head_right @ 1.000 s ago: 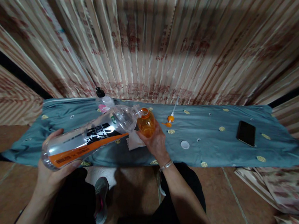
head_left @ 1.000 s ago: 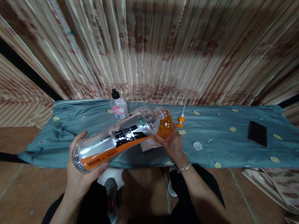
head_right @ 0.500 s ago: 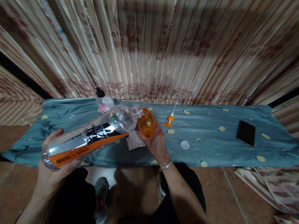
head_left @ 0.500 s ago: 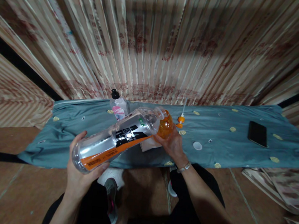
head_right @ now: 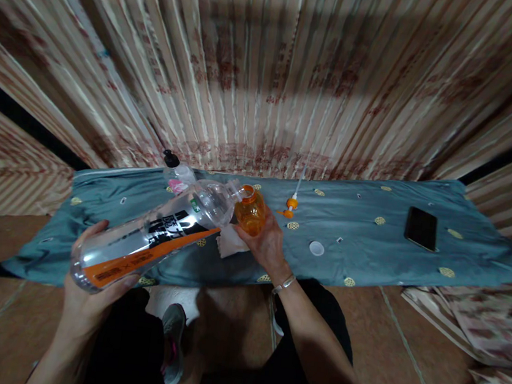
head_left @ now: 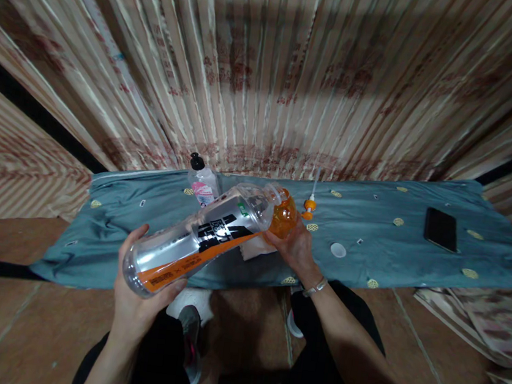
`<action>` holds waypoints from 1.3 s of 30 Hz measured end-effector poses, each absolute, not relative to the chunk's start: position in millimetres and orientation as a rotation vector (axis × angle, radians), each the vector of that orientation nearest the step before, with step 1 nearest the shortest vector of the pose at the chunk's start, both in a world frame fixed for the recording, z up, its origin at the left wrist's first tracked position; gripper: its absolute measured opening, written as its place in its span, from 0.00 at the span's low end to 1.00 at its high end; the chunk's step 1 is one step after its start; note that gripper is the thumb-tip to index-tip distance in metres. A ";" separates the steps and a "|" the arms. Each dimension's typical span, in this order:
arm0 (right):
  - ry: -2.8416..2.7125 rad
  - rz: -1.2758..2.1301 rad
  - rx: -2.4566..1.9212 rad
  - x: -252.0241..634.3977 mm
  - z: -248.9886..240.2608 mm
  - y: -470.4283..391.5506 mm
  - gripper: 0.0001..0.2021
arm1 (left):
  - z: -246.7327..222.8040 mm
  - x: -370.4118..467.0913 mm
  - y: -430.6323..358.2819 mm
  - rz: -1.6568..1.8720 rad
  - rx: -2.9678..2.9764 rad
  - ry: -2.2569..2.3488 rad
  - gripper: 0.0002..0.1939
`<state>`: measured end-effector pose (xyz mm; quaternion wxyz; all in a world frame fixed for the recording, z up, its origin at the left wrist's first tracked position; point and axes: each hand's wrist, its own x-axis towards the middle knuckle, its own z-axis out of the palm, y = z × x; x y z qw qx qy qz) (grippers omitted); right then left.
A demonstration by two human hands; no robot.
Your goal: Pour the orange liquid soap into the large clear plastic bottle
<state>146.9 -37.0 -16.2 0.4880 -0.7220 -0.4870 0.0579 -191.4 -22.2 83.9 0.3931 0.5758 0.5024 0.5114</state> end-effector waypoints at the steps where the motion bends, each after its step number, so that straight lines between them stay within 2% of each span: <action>1: -1.187 0.133 -1.760 146.7 -16.7 -36.9 0.47 | 84.0 -191.3 -22.5 1.298 1.455 1.276 0.62; 28: -1.195 0.121 -1.710 149.1 -21.7 -35.6 0.47 | 74.2 -195.2 -15.6 1.371 1.503 1.231 0.63; 39: -1.199 0.118 -1.738 147.6 -19.0 -35.8 0.47 | 84.4 -190.5 -21.0 1.322 1.462 1.275 0.63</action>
